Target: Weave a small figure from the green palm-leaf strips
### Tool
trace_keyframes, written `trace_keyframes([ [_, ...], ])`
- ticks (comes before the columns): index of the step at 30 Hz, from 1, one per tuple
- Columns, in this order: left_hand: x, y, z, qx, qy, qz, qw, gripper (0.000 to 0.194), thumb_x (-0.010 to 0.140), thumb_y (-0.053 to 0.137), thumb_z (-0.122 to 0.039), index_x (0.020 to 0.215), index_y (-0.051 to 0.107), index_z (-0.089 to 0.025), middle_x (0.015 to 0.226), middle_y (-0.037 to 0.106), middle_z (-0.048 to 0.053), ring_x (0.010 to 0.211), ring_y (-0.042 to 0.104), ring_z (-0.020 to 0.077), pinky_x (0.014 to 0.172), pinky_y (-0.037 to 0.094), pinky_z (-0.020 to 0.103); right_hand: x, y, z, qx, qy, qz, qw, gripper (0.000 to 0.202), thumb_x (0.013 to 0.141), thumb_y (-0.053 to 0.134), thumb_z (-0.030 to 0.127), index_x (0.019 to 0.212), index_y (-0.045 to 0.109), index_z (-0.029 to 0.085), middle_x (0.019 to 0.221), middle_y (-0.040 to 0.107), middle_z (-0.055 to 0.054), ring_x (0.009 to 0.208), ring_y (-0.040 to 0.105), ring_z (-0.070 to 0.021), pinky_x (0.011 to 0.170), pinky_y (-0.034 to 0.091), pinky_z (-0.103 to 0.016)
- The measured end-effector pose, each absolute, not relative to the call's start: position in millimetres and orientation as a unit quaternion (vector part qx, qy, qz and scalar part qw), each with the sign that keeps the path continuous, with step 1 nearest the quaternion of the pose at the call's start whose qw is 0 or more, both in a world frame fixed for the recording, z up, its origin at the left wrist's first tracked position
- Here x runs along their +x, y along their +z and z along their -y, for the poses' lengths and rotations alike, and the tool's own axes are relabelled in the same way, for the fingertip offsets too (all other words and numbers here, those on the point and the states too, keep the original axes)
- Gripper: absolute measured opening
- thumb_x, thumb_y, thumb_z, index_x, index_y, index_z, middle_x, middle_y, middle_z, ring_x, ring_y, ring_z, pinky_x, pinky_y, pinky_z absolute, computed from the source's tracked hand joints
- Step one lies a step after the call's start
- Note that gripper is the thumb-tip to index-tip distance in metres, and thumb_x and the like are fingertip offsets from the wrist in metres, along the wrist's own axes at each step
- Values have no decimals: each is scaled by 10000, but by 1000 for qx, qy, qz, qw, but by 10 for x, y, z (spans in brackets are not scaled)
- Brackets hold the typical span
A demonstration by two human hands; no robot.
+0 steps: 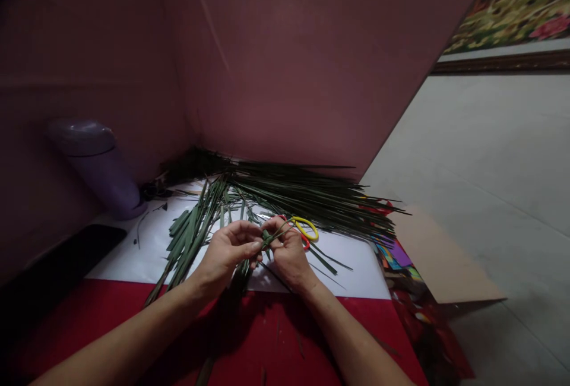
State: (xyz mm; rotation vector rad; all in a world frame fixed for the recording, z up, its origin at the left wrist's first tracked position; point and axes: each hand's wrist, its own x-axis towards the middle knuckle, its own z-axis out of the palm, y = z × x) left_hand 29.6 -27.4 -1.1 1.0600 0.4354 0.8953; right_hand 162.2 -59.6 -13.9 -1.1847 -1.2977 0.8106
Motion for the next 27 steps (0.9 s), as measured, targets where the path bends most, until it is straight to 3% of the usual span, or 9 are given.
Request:
trace_keyframes([
  [5,298,36,302,496,413,-212,734,251,611,662,-136,817,518,-136,621,583,-1,489,543,111,433,413,218,1616,-149,589,-491,367,546,571,76,750,528,195,825,538,208,714,540,7,603,504,-129,550,430,-245],
  [13,331,20,301,507,425,-230,714,228,597,654,-123,820,605,-115,656,601,18,495,505,88,445,399,209,1625,-191,561,-473,382,555,567,118,727,475,109,792,517,198,672,511,24,560,488,-109,540,425,-229],
  [18,325,29,319,563,426,-273,653,215,701,575,-210,885,654,-130,632,599,17,467,454,71,446,378,202,1674,-200,565,-507,338,581,540,81,765,456,151,804,510,198,690,540,10,619,520,-132,600,434,-257],
  [23,292,45,292,642,450,-302,543,161,688,585,-190,823,665,-155,787,643,33,714,556,125,655,430,220,1679,-102,622,-557,245,641,468,67,780,494,176,799,558,187,723,562,-11,669,518,-146,640,414,-268],
  [27,263,52,220,598,428,-339,586,136,711,553,-257,687,605,-133,567,550,-4,473,471,82,444,375,195,1666,-42,628,-520,355,615,474,111,820,487,273,779,541,185,617,556,15,546,483,-110,527,388,-228],
])
